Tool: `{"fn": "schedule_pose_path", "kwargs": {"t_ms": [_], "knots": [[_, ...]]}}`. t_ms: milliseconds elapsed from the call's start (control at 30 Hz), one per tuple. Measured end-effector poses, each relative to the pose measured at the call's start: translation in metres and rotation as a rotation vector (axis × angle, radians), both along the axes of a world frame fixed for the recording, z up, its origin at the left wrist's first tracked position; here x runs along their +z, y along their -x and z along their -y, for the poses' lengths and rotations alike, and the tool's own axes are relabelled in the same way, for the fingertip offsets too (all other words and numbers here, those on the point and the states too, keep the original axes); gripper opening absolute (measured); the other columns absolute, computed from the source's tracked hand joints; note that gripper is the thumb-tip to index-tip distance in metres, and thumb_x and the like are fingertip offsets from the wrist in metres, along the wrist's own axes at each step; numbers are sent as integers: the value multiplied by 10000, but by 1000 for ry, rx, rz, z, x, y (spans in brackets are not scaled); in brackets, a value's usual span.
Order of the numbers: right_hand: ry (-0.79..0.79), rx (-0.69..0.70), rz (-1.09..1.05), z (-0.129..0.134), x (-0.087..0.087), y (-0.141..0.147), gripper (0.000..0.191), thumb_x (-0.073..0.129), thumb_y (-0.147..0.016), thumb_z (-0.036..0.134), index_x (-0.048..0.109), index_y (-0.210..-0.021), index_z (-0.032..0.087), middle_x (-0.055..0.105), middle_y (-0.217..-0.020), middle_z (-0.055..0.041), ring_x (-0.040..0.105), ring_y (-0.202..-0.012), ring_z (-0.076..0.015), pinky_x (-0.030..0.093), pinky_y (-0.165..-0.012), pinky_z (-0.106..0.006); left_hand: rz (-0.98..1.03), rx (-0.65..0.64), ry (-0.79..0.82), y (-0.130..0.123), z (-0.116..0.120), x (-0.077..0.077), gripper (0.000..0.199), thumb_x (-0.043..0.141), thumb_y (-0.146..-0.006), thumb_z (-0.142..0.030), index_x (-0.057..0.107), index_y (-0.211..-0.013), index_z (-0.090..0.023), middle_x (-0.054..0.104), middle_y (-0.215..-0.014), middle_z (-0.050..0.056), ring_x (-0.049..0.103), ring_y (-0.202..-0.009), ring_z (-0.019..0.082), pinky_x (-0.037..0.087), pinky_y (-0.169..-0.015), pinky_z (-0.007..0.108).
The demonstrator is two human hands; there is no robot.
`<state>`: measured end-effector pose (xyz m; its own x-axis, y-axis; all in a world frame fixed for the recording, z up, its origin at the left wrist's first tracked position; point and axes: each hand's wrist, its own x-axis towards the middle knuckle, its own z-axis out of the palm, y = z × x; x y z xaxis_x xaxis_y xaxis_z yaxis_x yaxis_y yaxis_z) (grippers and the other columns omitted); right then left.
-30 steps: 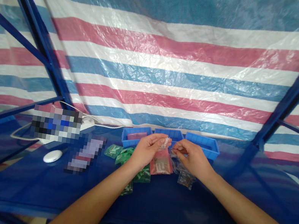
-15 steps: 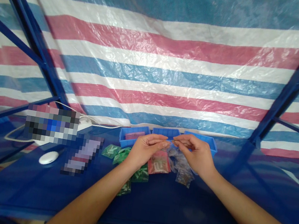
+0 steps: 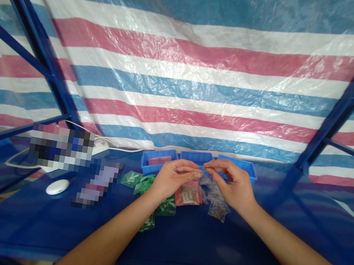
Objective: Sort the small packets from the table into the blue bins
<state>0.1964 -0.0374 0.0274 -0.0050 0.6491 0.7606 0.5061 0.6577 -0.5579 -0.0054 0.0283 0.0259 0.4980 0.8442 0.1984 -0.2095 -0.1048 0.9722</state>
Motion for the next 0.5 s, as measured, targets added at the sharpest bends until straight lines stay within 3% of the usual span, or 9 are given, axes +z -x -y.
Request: {"fn": "schedule_pose_path", "kwargs": {"t_ms": [167,500], "knots": [[-72,28,150,4,3,0,187,579,-992,245,691,-1134,294,761,-1096,-41,720,-1023,-232,593,-907,-394,-9,0,-3,-2,2,1,409,916,-664,-315,744,-989,-137,809,-944,95,770,-829,229,595,-826,346],[-89,-10,126,8,8,0,211,564,-1003,259,699,-1162,293,763,-1100,-48,717,-1032,-233,588,-914,-395,-25,-20,-19,-1,0,-2,420,909,-676,-324,750,-1018,-140,803,-1021,117,776,-920,265,598,-913,403]]}}
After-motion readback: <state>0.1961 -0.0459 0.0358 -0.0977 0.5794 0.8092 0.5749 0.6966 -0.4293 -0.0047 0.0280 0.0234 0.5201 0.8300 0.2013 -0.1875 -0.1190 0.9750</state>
